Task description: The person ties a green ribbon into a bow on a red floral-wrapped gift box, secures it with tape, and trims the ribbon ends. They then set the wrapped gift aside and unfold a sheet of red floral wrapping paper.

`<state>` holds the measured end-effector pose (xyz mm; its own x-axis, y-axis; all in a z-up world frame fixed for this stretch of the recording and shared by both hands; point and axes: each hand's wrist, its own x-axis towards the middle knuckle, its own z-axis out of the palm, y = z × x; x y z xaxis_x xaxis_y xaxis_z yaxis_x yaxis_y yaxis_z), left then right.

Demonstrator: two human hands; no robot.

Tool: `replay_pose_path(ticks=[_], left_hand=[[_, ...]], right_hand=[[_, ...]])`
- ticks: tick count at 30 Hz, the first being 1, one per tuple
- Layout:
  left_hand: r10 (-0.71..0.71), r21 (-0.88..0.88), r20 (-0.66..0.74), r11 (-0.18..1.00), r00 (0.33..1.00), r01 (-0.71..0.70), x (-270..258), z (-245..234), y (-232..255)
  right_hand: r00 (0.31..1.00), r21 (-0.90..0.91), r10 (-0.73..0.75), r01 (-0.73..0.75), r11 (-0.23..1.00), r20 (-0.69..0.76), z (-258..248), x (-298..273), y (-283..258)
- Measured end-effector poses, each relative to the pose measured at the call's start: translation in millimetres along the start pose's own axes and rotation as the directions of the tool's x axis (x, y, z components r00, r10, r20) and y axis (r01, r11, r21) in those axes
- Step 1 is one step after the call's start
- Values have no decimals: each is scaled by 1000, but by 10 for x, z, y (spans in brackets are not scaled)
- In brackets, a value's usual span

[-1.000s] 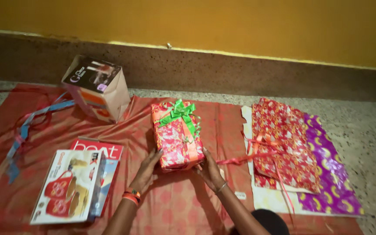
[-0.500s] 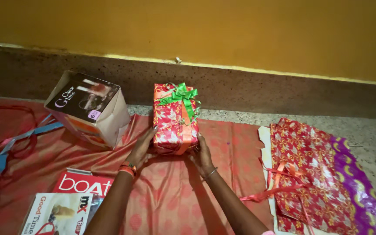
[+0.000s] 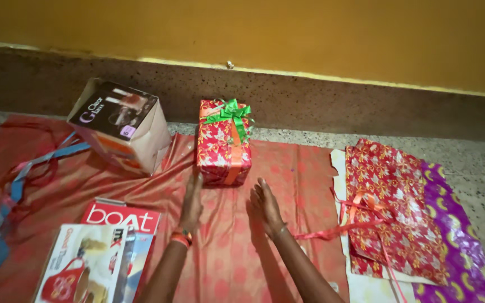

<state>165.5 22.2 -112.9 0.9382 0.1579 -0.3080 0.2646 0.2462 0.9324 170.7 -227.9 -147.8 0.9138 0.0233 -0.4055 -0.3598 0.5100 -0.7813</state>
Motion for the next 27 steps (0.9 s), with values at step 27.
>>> replay_pose_path(ticks=[27], left_hand=[[170,147,-88,977,981,-156,-2450,25,154]], right_hand=[[963,-68,-153,171,983,220,-112,-3281,-756]])
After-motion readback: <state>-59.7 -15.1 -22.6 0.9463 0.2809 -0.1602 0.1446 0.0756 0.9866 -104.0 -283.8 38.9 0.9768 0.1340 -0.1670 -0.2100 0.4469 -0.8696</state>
